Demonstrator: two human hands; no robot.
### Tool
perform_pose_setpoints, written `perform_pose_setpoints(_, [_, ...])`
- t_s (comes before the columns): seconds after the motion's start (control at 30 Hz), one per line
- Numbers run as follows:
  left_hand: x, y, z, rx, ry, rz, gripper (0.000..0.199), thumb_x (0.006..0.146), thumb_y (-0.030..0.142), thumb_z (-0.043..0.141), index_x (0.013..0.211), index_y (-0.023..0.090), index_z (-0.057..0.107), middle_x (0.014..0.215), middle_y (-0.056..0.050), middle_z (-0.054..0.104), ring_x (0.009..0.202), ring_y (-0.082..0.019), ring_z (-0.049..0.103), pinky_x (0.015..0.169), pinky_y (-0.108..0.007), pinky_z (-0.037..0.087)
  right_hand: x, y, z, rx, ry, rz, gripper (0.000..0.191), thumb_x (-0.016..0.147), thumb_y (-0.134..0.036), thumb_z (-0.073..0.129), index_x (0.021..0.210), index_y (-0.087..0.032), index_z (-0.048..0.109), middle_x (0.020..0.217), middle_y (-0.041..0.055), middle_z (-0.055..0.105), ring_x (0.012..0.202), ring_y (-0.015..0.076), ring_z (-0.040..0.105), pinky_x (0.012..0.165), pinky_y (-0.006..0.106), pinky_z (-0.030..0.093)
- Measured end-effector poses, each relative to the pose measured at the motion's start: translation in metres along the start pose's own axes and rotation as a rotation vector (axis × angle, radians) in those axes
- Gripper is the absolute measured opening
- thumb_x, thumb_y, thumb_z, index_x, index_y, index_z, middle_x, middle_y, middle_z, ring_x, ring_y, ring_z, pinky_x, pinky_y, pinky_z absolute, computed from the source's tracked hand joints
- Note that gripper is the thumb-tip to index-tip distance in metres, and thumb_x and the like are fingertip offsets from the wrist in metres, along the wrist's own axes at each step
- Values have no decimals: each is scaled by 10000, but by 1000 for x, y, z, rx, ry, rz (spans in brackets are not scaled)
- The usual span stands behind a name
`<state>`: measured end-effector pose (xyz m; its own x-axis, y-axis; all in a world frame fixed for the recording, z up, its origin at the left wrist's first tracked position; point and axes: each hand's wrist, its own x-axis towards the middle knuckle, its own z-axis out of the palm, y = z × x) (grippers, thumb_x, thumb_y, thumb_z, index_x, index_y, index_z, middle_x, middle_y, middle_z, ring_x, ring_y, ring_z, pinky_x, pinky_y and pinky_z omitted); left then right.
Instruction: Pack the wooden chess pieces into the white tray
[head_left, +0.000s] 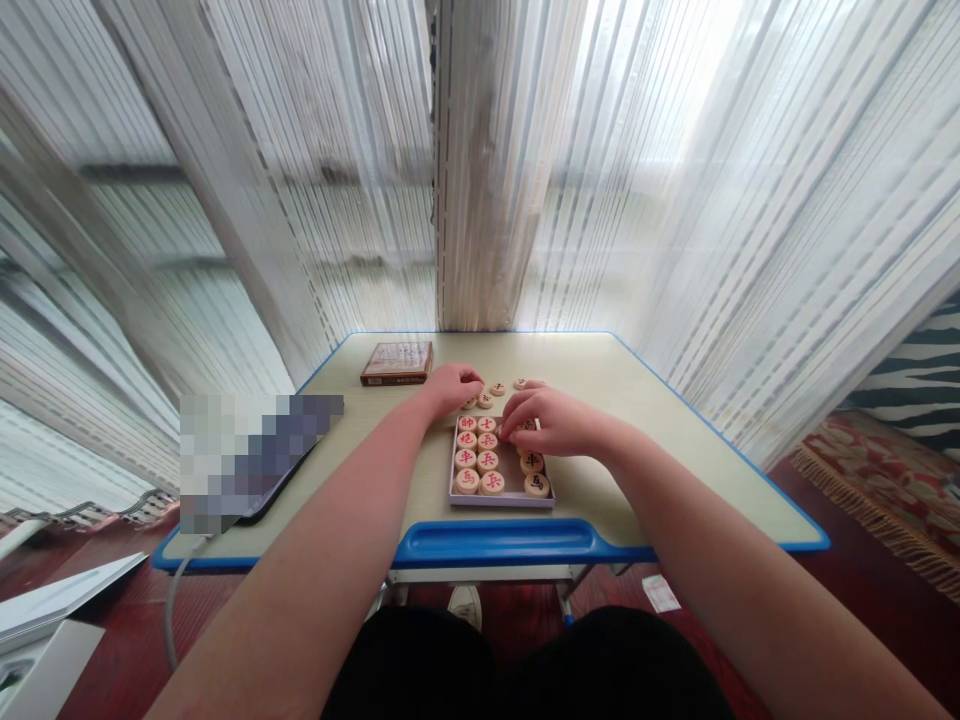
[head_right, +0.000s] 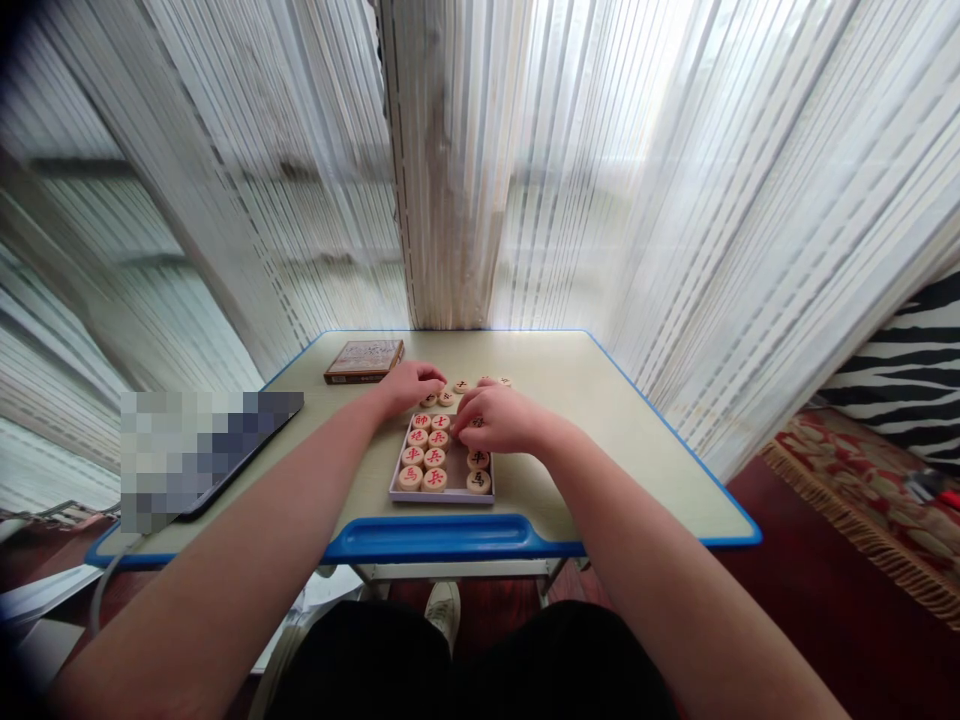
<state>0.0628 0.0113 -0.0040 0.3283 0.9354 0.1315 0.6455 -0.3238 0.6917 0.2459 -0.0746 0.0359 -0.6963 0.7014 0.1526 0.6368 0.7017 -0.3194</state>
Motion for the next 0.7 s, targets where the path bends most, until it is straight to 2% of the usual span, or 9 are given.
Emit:
perform_pose_setpoints(0.17, [0,0,-1,2,-2,-1,250,682,259,540,835,134,692,801,-48,692,755,-170,609,693,-266,475,0,0,0,20,53,5,193,721,-135,570,740,-225,740,888,20,698,866,179,577,923,361,390])
perform_pose_setpoints(0.33, [-1,1,-1,1,-6,9,254,688,260,531,843,132,686,819,-56,692,767,-173,609,684,-269,468,2,7,-2,34,340,114,200,773,-155,523,762,-173,722,855,63,679,848,179,573,810,312,445])
perform_pose_setpoints(0.4, [-2,1,-1,-3,-4,-1,254,688,262,534,846,131,684,816,-59,693,765,-176,609,682,-273,467,3,13,-1,-26,391,192,209,781,-159,510,775,-170,718,879,73,675,848,187,574,808,326,443])
perform_pose_setpoints(0.53, [-2,0,0,-2,0,-8,258,679,259,537,852,133,683,815,-54,695,770,-175,612,691,-273,469,2,19,2,-132,328,245,204,765,-157,517,797,-182,717,918,77,669,864,206,564,810,348,443])
perform_pose_setpoints(0.7, [0,-1,1,-7,-4,-1,252,680,257,538,846,138,685,814,-50,695,770,-173,611,687,-271,469,1,12,3,-90,238,114,192,732,-193,577,858,-202,722,939,66,646,907,213,541,844,357,437])
